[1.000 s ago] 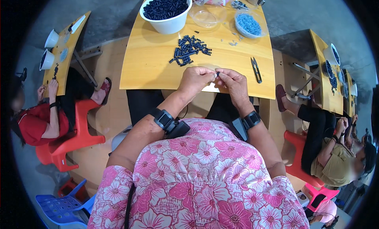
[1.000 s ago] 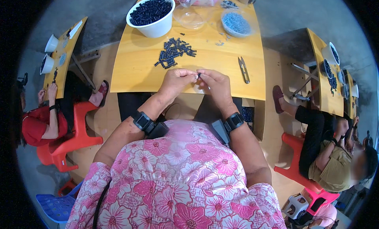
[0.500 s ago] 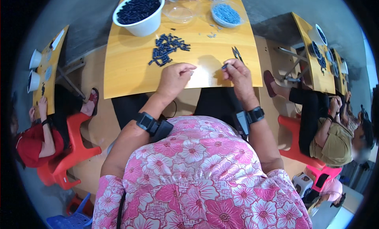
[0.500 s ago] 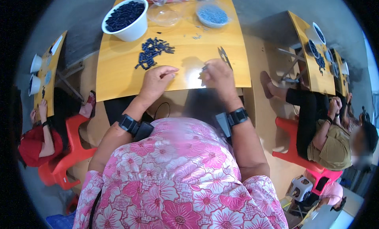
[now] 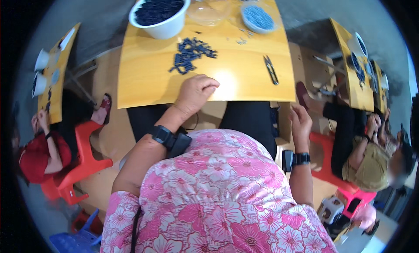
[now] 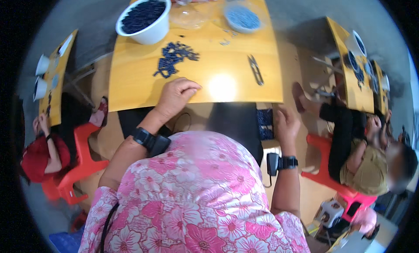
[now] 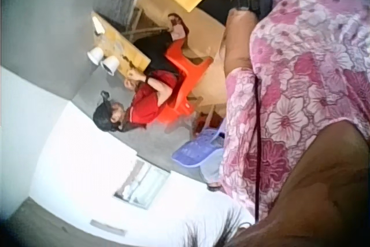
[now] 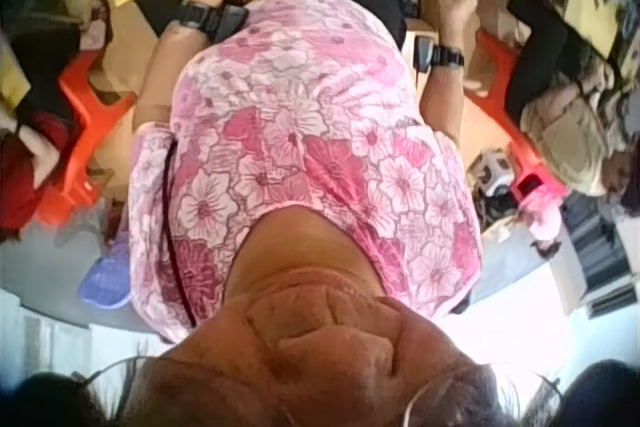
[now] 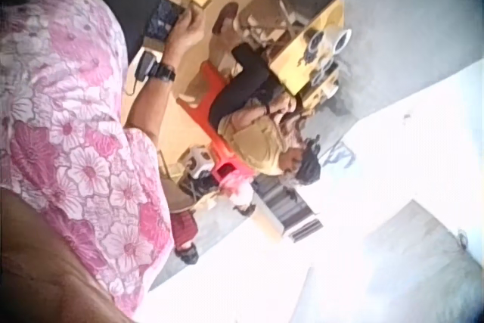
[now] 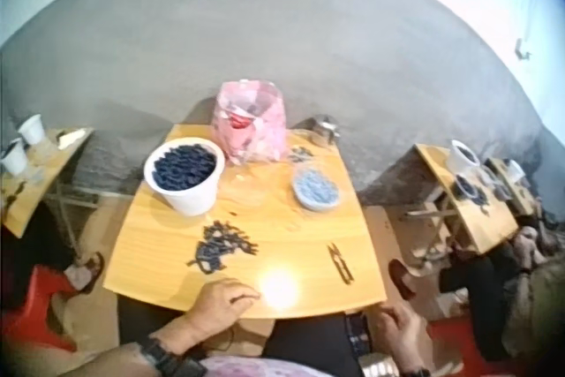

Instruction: Manually assembling small black plastic components at a workshop table.

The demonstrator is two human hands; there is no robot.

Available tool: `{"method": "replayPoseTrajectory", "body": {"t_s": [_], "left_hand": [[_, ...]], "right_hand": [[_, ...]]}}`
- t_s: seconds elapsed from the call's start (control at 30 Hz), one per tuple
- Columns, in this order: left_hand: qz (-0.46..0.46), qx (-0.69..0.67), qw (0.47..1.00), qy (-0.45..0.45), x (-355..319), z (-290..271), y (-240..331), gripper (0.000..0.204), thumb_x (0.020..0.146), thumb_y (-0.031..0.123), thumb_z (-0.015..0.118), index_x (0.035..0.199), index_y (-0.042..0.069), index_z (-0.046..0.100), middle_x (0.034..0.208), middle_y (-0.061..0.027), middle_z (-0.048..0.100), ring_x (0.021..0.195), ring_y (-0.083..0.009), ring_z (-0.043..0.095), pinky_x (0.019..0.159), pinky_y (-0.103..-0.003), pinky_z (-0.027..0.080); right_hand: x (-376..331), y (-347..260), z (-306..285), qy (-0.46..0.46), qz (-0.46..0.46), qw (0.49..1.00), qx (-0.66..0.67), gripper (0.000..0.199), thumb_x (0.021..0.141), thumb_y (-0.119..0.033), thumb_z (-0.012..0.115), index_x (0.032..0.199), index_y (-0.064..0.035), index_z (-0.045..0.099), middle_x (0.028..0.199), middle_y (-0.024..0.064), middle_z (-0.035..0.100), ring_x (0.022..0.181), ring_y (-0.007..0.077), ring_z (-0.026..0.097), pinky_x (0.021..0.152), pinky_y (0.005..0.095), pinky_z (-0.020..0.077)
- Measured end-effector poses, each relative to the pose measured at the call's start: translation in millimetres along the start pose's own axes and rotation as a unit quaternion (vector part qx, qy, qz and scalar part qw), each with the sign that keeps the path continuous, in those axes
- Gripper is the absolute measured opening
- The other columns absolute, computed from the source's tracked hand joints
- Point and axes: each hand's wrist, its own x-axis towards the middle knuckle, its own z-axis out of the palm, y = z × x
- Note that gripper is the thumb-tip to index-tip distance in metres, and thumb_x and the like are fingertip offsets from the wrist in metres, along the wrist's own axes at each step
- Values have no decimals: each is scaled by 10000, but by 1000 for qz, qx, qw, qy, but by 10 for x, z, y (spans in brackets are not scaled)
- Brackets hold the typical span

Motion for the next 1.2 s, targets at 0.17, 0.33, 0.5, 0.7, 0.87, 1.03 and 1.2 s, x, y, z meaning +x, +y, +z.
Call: {"method": "replayPoseTrajectory", "body": {"t_s": [0.17, 0.33, 0.5, 0.7, 0.87, 1.03, 1.2], "left_hand": [[51, 26, 998, 11, -41, -52, -17, 73, 822, 107, 673, 866, 76, 723, 838, -92, 680, 793, -265, 655, 708, -340, 522], [60, 51, 997, 7, -39, -76, -40, 78, 812, 140, 668, 842, 98, 726, 845, -65, 675, 798, -252, 654, 715, -347, 525], [55, 39, 998, 1, -14, -96, -40, 82, 803, 158, 674, 832, 97, 721, 822, -64, 664, 790, -263, 647, 703, -356, 520], [39, 23, 999, -28, -6, -107, -45, 118, 817, 215, 654, 831, 108, 700, 823, -60, 643, 819, -265, 633, 729, -387, 513], [41, -4, 999, -27, -13, -129, -44, 118, 821, 212, 645, 826, 107, 699, 827, -55, 644, 822, -264, 631, 738, -385, 514], [40, 4, 999, -32, -9, -129, -40, 122, 822, 206, 628, 828, 109, 701, 822, -56, 645, 825, -262, 633, 739, -387, 515], [54, 5, 998, -16, -8, -117, -49, 81, 814, 164, 667, 842, 97, 702, 836, -79, 660, 791, -286, 637, 698, -386, 509]], "right_hand": [[141, -533, 337, -46, -74, 995, 55, 101, 879, 13, 601, 945, 20, 678, 838, 60, 661, 776, 116, 613, 715, 254, 494], [392, -1181, 925, -167, -199, 964, 60, 92, 855, 11, 638, 938, 3, 677, 813, 108, 643, 734, 183, 624, 668, 279, 492], [618, -1560, 1557, -202, -270, 941, 36, 101, 800, -51, 692, 897, -27, 685, 828, 145, 651, 741, 293, 634, 668, 344, 504], [755, -1717, 1976, -191, -300, 935, -7, 143, 794, -101, 696, 935, -74, 696, 842, 143, 641, 755, 342, 633, 674, 405, 514], [766, -1825, 2070, -214, -346, 904, -129, 176, 836, -123, 629, 1002, -121, 688, 894, 146, 612, 793, 359, 633, 695, 436, 517], [769, -1825, 2069, -218, -359, 893, -160, 120, 839, -141, 620, 946, -113, 667, 912, 148, 602, 800, 361, 635, 695, 443, 522], [780, -1774, 2039, -231, -381, 877, -181, 85, 821, -136, 629, 896, -98, 641, 917, 150, 595, 798, 367, 634, 702, 455, 522]]}}
